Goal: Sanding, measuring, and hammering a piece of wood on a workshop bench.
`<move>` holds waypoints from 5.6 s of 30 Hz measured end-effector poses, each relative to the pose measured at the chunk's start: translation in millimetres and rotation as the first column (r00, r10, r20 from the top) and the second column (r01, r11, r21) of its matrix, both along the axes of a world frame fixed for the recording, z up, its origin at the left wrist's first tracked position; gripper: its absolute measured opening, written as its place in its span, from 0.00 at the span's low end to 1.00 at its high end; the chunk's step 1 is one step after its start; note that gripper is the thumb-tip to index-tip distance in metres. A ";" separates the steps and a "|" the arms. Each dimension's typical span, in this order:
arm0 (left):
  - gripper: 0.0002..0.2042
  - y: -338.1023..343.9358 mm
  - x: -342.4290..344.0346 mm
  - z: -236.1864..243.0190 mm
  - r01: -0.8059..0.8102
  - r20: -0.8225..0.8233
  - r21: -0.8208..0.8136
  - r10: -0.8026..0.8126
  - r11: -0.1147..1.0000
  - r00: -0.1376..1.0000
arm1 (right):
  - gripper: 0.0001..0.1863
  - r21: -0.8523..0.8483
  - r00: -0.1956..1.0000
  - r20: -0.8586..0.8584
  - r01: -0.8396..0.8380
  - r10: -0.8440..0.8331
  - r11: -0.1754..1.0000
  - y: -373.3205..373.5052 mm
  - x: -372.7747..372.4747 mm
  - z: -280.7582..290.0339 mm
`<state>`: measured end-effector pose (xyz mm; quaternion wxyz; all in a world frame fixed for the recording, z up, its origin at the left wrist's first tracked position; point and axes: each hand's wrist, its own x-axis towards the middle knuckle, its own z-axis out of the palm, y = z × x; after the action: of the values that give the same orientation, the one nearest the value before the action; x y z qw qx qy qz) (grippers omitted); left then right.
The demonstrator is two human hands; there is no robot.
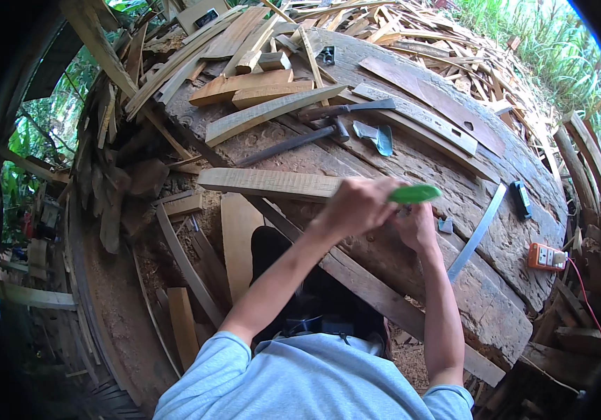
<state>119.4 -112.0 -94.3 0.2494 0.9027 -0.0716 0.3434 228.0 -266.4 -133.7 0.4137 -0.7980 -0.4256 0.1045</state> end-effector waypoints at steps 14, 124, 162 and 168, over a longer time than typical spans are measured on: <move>0.21 128.5 -99.5 -7.0 -0.369 0.038 -0.379 0.413 0.849 0.910 | 0.34 0.050 1.000 -0.011 0.011 -0.011 0.999 6.0 -7.4 14.5; 0.32 37.6 -116.1 -12.3 -0.557 -0.261 0.049 0.549 0.829 0.794 | 0.40 -0.459 0.677 0.030 0.663 -0.736 0.591 -158.0 127.7 12.6; 0.17 -23.6 -96.5 -4.3 -0.098 -0.103 -0.280 0.071 0.955 0.992 | 0.24 -0.513 0.812 -0.188 0.399 -0.552 0.760 -108.0 138.1 44.6; 0.13 -65.2 -59.5 -22.8 0.063 -0.267 -0.129 -0.096 0.990 0.959 | 0.22 -0.359 0.946 0.020 0.307 -0.322 0.881 -113.7 105.7 29.8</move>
<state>59.9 -177.2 -117.1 0.3239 0.9211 -0.0525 0.2094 333.7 -380.1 -103.8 0.2816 -0.9160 -0.2556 0.1279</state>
